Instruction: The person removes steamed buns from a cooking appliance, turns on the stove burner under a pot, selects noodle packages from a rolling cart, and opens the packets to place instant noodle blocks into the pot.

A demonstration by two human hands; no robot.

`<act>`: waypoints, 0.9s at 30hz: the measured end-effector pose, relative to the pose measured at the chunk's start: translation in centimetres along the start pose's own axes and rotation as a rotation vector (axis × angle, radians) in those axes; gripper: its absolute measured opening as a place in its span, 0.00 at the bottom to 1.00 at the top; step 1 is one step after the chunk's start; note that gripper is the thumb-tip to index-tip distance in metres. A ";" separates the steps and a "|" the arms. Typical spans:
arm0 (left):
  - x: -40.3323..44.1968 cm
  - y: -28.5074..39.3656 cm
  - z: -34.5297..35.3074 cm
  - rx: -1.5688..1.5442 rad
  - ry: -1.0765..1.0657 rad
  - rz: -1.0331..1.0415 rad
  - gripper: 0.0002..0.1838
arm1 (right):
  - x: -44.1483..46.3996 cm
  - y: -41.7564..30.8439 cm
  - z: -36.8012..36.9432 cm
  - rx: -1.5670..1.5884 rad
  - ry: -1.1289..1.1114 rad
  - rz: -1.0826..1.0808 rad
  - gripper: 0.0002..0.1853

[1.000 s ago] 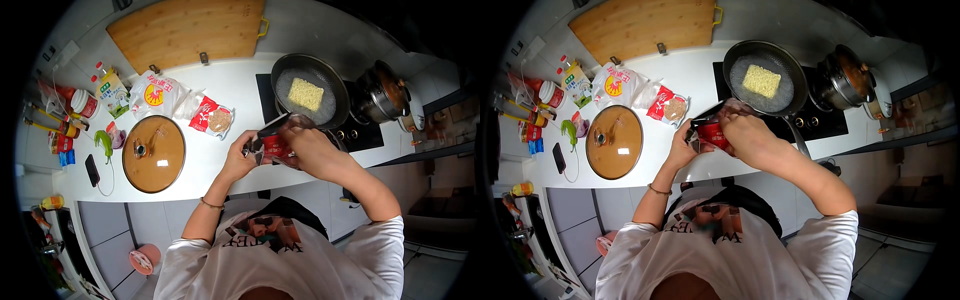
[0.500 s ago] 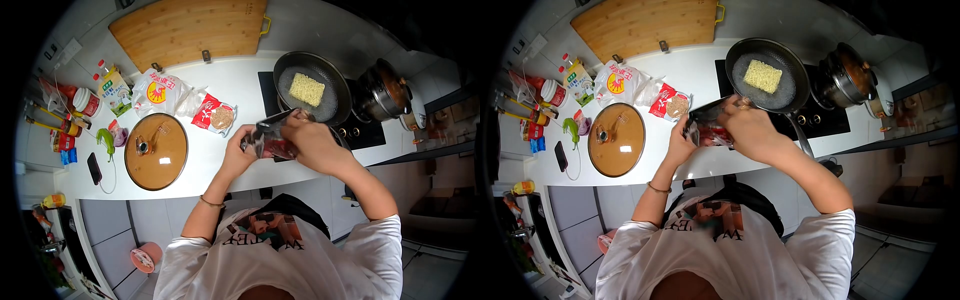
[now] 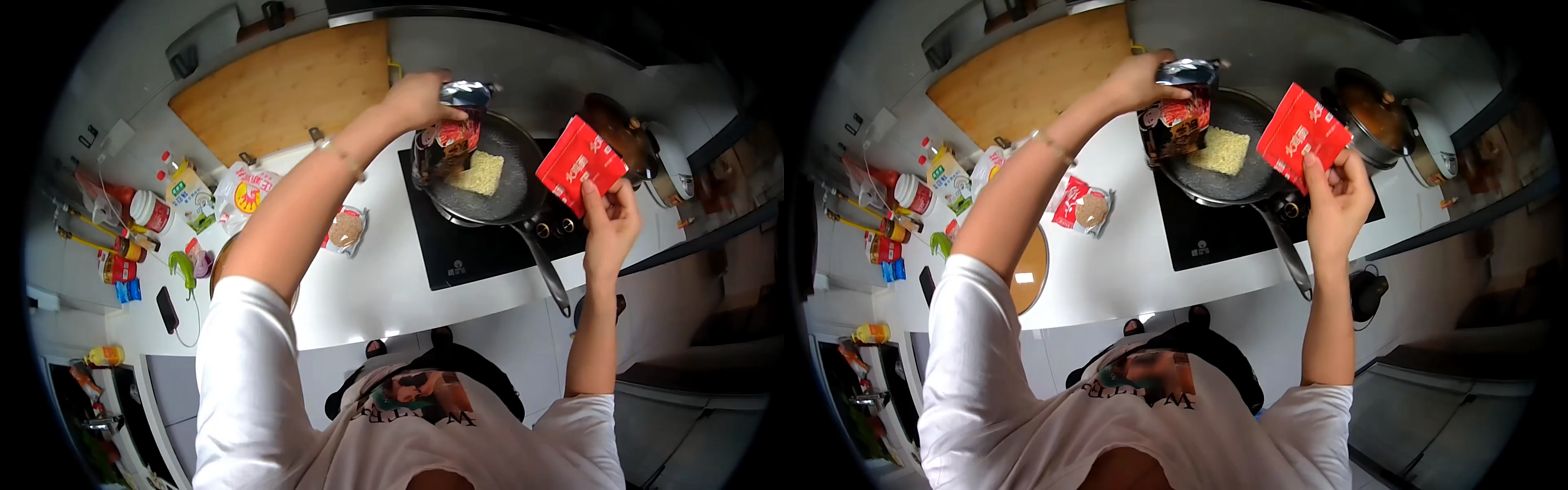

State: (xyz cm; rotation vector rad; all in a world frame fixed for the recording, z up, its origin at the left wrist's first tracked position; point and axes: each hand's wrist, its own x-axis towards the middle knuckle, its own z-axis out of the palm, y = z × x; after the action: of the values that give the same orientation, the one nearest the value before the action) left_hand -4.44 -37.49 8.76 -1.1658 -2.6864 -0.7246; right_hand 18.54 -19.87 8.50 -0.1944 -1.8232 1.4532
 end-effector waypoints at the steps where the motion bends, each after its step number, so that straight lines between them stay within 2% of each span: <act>1: 1.8 1.1 0.4 0.119 -0.070 0.049 0.32 | -0.2 0.5 -0.8 0.001 0.014 -0.004 0.04; 2: 3.6 1.9 1.1 0.242 -0.203 0.028 0.32 | -0.3 1.0 -1.6 0.020 0.024 0.014 0.04; 3: 4.8 3.0 1.4 0.245 -0.204 0.041 0.32 | -0.5 1.5 -2.4 0.039 0.034 0.034 0.04; 6: 7.2 6.6 1.8 0.534 -0.486 0.124 0.26 | -0.8 1.7 -4.2 0.056 0.074 0.041 0.03; 11: 10.4 9.0 3.4 0.586 -0.573 0.257 0.23 | -1.6 2.0 -6.5 0.048 0.111 0.054 0.04; 14: 11.4 10.5 3.9 0.614 -0.692 0.159 0.21 | -2.1 2.4 -7.5 0.036 0.132 0.082 0.04; 17: 11.0 8.9 4.8 0.502 -0.607 0.230 0.25 | -2.3 2.9 -7.9 0.044 0.131 0.099 0.04; 18: 11.0 8.8 4.9 0.561 -0.597 0.265 0.25 | -2.4 3.0 -8.0 0.046 0.126 0.107 0.04; 22: 10.7 8.1 4.8 0.510 -0.661 0.226 0.25 | -2.5 3.1 -7.7 0.060 0.106 0.140 0.04; 25: 9.7 7.4 3.8 0.443 -0.588 0.147 0.27 | -2.5 3.2 -6.8 0.064 0.068 0.124 0.04; 27: 8.8 5.9 3.2 0.377 -0.409 0.157 0.29 | -2.5 3.3 -6.1 0.069 0.046 0.124 0.04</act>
State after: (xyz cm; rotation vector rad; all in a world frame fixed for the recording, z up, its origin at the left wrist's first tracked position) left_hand -6.07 -26.69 10.77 -1.5218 -2.8149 0.0580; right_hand 23.11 -15.54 4.65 -0.3081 -1.7477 1.5817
